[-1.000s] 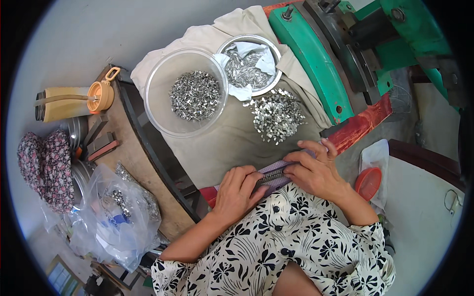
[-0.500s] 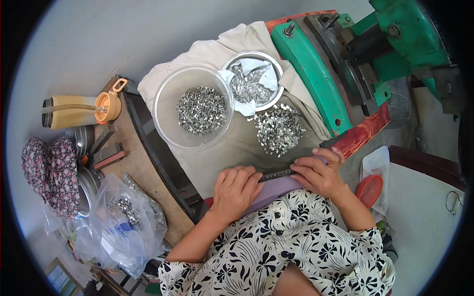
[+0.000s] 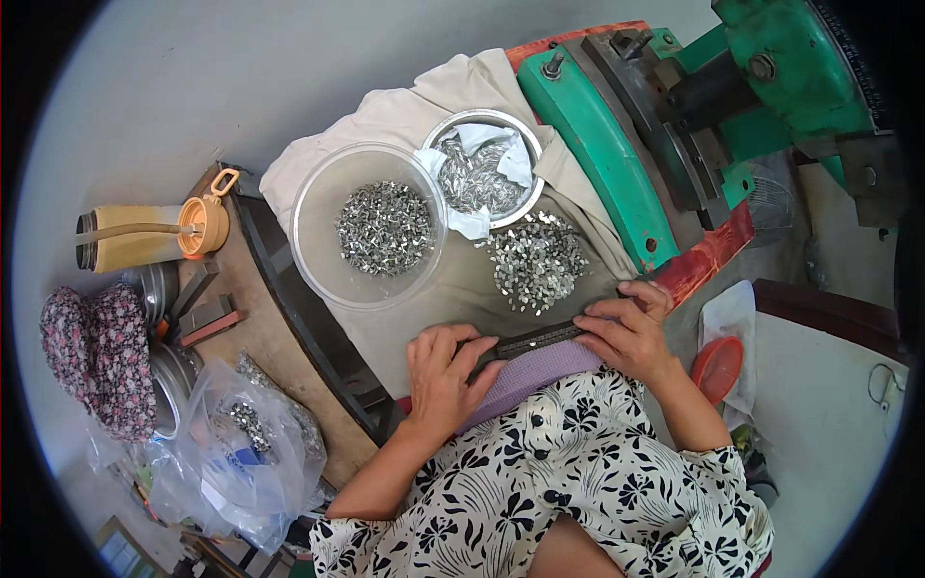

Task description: Attaching small metal studs to a fabric strap using a manual press machine.

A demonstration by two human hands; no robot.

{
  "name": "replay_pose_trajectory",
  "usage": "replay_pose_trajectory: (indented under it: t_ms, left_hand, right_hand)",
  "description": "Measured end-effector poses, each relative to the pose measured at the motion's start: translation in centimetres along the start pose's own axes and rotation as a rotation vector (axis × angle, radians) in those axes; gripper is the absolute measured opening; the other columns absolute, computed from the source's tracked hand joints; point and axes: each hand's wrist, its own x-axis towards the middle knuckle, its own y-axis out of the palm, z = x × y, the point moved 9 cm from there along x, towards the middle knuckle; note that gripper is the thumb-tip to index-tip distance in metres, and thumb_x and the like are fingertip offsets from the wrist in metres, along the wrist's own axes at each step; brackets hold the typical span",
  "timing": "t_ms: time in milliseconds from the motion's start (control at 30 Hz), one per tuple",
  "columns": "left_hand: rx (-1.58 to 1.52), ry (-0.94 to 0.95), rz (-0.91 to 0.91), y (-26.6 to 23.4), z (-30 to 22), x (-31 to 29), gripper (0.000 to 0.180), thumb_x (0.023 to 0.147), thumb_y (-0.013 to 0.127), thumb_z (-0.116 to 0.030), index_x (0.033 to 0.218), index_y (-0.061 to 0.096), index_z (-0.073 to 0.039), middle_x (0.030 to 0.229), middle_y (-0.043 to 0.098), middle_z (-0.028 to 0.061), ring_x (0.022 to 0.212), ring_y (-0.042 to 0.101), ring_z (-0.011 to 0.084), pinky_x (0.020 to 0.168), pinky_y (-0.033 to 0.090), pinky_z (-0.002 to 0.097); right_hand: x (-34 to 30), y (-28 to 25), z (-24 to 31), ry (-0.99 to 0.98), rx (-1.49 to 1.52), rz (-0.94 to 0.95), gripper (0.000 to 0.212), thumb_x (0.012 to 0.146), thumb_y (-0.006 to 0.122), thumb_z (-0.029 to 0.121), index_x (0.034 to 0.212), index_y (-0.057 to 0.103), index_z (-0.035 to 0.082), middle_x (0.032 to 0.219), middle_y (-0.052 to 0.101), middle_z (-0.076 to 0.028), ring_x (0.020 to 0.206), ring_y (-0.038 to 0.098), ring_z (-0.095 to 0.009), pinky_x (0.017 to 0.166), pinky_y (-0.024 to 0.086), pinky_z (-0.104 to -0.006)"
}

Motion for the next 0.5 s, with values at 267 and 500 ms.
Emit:
replay_pose_trajectory:
  t_ms: [267, 500]
  left_hand:
    - [-0.001, -0.018, 0.002, 0.0, 0.1, 0.1, 0.031, 0.069, 0.083, -0.018, 0.098, 0.070, -0.014, 0.101, 0.060, 0.0009, 0.099, 0.054, 0.0244, 0.083, 0.038, 0.0386]
    - [-0.002, -0.010, 0.005, 0.1, 0.0, 0.2, 0.031, 0.070, 0.083, -0.018, 0.097, 0.070, -0.014, 0.101, 0.060, 0.0009, 0.098, 0.054, 0.0243, 0.083, 0.038, 0.0389]
  right_hand:
    - [0.6, -0.4, -0.2, 0.097, 0.102, 0.027, 0.027, 0.067, 0.084, 0.032, 0.091, 0.076, 0.025, 0.108, 0.065, 0.011, 0.117, 0.045, -0.027, 0.098, 0.031, -0.0453]
    - [1.6, -0.2, 3.4, -0.045, 0.087, -0.029, 0.017, 0.069, 0.081, 0.030, 0.085, 0.077, 0.029, 0.113, 0.066, 0.011, 0.119, 0.046, -0.023, 0.100, 0.030, -0.0433]
